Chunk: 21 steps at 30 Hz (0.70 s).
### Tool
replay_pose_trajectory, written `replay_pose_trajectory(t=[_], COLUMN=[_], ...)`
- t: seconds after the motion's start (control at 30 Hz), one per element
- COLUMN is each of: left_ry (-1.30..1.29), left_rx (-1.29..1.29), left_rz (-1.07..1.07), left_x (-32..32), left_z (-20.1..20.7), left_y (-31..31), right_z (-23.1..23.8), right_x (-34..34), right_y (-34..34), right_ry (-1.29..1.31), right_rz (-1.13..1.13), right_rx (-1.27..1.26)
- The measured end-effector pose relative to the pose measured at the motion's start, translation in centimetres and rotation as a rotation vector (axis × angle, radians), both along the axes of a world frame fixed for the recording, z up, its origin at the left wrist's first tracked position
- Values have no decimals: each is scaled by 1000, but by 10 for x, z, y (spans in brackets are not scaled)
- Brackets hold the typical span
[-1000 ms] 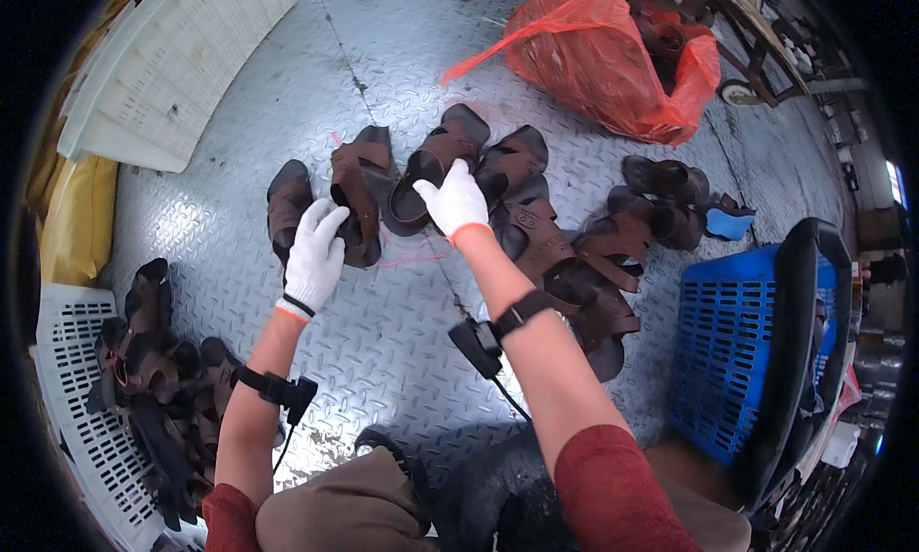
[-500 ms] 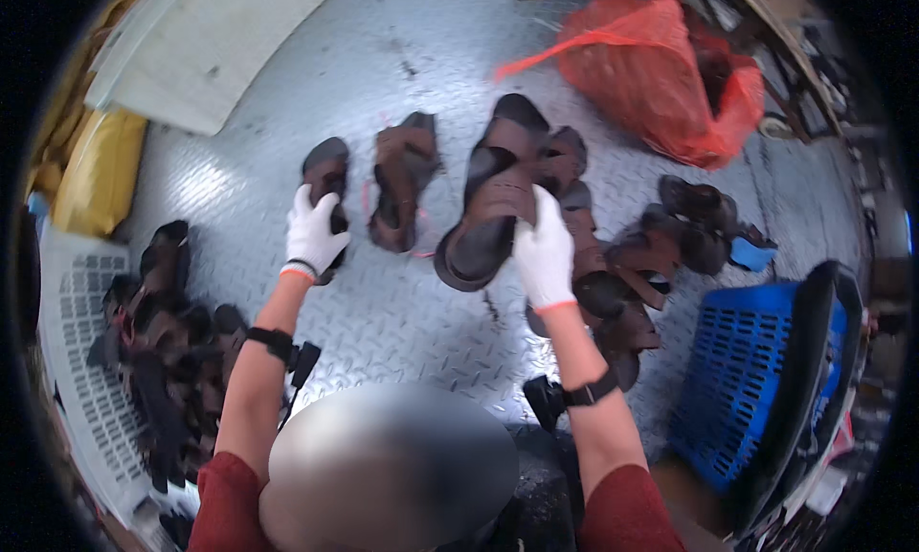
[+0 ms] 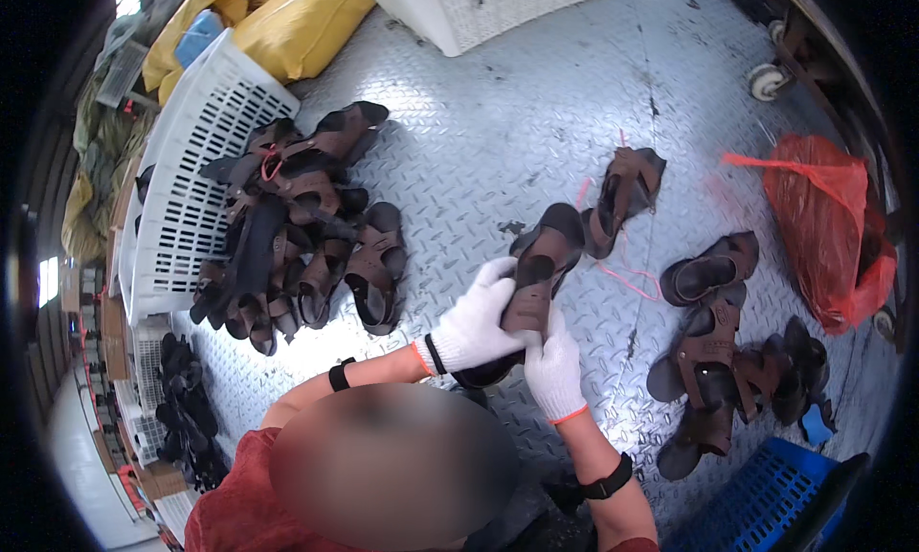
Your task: Sort and bundle shoe upper components by size and pair in a manufacturing facility.
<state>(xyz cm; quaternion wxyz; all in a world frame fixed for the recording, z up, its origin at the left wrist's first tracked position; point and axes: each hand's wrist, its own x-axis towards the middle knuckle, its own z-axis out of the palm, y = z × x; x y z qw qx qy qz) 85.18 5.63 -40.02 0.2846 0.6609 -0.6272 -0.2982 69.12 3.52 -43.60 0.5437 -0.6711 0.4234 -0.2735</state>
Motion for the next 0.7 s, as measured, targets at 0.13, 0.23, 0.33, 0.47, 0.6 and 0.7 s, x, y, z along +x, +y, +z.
replay_pose_trajectory(t=[0.13, 0.23, 0.33, 0.47, 0.6, 0.7], left_ry=[-465, -846, -1254, -1304, -1062, -1019], left_rx=[-372, -469, 218, 134, 27, 287], left_rz=[318, 496, 913, 614, 3, -50], left_x=[95, 161, 279, 231, 126, 126], left_z=[25, 65, 31, -7, -33, -62], left_y=[16, 23, 80, 40, -26, -44], right_z=[21, 14, 10, -8, -55, -91], right_x=[9, -13, -17, -13, -3, -32], right_y=[-4, -45, -101, -165, -191, -197], right_ry=[5, 277, 410, 744, 1123, 958], right_rz=[274, 253, 115, 139, 116, -172], right_rx=[-61, -447, -743, -856, -774, -386])
